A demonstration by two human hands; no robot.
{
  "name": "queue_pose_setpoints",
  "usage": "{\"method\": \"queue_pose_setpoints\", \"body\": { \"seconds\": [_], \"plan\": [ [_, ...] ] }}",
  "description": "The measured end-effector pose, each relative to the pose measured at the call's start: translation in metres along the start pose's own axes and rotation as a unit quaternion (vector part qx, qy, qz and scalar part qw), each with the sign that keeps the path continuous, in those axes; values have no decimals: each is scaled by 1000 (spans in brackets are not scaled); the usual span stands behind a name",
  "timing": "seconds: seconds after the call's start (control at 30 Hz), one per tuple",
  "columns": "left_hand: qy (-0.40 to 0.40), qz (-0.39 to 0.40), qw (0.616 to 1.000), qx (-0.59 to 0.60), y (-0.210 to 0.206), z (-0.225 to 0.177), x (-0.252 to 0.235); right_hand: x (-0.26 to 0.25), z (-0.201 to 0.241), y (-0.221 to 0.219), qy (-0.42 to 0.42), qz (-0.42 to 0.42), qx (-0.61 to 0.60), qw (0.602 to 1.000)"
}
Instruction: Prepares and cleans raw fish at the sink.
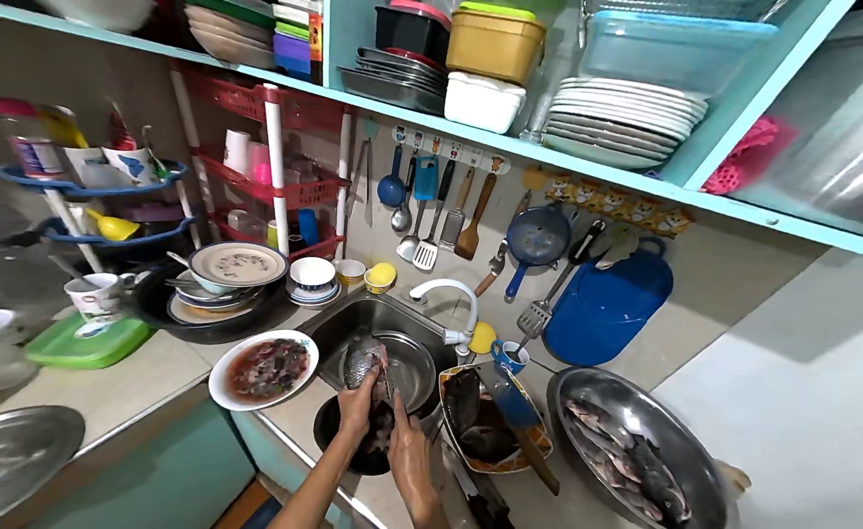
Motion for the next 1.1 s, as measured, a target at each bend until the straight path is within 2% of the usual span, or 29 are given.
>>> {"method": "queue_pose_setpoints", "body": {
  "seconds": [0.07, 0.23, 0.43, 0.63, 0.83, 1.0, 1.1],
  "plan": [
    [-2, -5, 1000, 7, -2, -1, 3, -1, 2, -4, -15, 18, 11, 1000],
    [1, -8, 999, -38, 13, 6, 1, 26, -6, -13, 2, 2, -17, 1000],
    [18, 29, 999, -38, 18, 14, 1, -12, -4, 5, 4, 9, -76, 997],
    [34, 36, 998, -34, 25, 18, -2, 9, -13, -13, 27, 5, -129, 991],
    [64, 51, 995, -51, 33, 27, 1, -14, -15, -2, 12, 6, -147, 989],
    [57, 41, 996, -51, 31, 21, 0, 4, -20, -27, 29, -23, -180, 983],
    [59, 48, 995, -68, 38, 30, 1, 8, -28, -23, 22, 2, -171, 985]
  ]
}}
Point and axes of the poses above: each hand's wrist, its own x-axis away from the middle knuckle, its own y-axis out of the back of the hand, z = x × y, the point moved 5 cm from there along -x, towards the middle knuckle, and after that the axes turned 3 degrees about -z, right-handed, at the moved point
